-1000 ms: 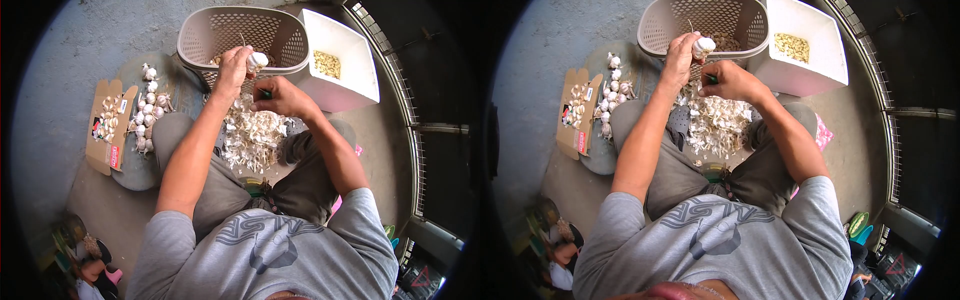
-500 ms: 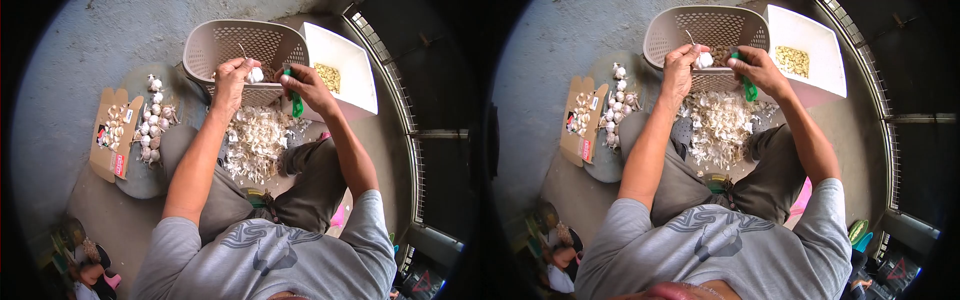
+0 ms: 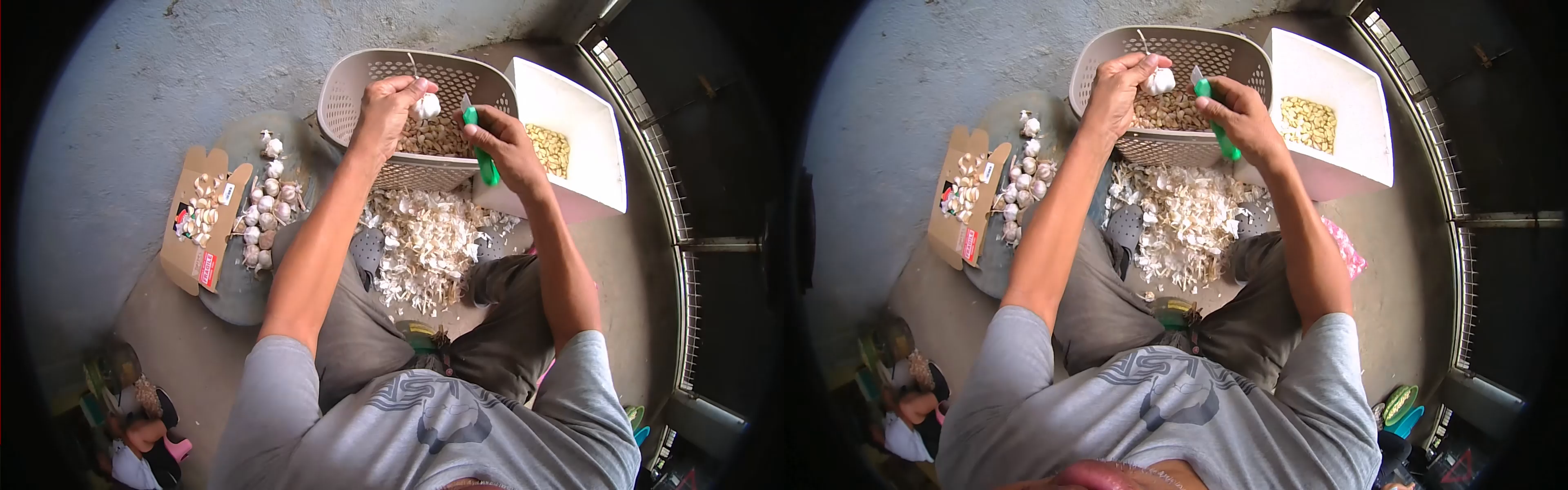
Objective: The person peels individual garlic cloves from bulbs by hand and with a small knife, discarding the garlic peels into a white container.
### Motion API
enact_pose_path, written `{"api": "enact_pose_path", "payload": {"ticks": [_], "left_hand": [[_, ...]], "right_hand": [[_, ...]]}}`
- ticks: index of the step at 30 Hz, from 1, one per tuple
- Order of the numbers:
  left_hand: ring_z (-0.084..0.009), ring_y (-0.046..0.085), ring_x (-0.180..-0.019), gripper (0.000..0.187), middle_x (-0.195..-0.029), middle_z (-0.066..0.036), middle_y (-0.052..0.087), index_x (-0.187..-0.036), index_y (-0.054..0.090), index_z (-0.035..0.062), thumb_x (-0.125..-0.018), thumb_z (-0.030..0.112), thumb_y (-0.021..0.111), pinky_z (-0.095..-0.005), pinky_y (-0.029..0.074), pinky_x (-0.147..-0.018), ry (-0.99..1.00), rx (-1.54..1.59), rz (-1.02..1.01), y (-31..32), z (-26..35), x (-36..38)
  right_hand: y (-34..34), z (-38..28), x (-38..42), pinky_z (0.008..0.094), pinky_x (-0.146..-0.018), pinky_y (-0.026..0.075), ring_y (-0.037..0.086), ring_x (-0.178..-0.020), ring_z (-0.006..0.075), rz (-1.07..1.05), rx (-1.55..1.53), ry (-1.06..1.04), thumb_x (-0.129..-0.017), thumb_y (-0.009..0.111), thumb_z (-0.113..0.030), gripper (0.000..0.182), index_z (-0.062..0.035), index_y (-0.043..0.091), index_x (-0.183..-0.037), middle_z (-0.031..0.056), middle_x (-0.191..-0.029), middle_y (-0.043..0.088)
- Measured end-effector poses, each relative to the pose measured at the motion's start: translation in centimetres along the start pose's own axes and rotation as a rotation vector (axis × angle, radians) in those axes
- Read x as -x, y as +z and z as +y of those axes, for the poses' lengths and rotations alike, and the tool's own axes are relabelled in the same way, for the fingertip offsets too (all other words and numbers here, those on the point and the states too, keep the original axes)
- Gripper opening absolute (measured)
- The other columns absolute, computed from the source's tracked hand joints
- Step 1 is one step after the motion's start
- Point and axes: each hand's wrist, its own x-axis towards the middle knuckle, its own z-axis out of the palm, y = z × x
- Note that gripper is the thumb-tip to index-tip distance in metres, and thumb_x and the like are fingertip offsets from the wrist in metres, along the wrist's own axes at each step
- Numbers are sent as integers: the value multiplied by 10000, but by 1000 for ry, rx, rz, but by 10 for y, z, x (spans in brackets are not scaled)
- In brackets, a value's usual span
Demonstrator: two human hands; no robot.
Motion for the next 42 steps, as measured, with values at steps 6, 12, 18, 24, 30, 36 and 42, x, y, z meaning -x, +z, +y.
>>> {"api": "enact_pose_path", "payload": {"ticks": [6,12,18,24,30,36,42], "left_hand": [[-81,614,-732,249,-834,-32,717,-1001,771,1,-998,233,677,-223,445,-650,-33,-24,0,0,-10,11],[-85,627,-838,241,-926,-37,722,-1025,767,-8,-1008,210,666,-239,476,-752,-33,24,37,15,-11,13],[-68,599,-839,264,-928,-18,697,-1077,743,-3,-1035,232,633,-226,470,-771,-15,74,35,34,-10,27],[-60,591,-725,314,-821,4,655,-1074,691,23,-1044,321,596,-208,480,-625,-75,279,43,41,-13,31],[-94,609,-656,286,-792,-13,648,-1003,698,23,-1028,280,575,-243,502,-525,-118,323,150,40,-11,27],[-101,624,-705,322,-834,-29,671,-989,715,20,-1016,293,546,-262,499,-552,-110,293,150,23,-15,23],[-92,612,-708,347,-852,-24,682,-995,731,16,-1008,288,516,-251,475,-567,-27,138,103,14,-4,21]], "right_hand": [[8,2,8,249,-573,460,553,-684,70,0,-5,38,-996,699,-254,387,7,586,-1259,30,-860,620],[27,9,0,328,-718,544,640,-856,151,180,149,-156,-887,822,-312,587,16,568,-1303,97,-945,665],[23,8,-7,309,-673,523,623,-776,119,119,169,-34,-863,845,-306,505,23,612,-1165,79,-864,677],[36,21,-7,308,-707,541,639,-837,132,174,-21,-217,-880,826,-177,454,33,585,-1204,100,-935,676],[43,-10,0,307,-792,549,642,-914,162,154,-100,-67,-880,817,-141,464,44,547,-1209,123,-1033,659],[28,-11,4,327,-727,512,599,-854,170,128,259,-32,-949,721,-194,332,33,584,-1150,90,-1014,594],[32,-23,14,371,-736,519,639,-819,235,28,333,-74,-1013,635,-174,293,-3,650,-1251,125,-1026,633]]}}
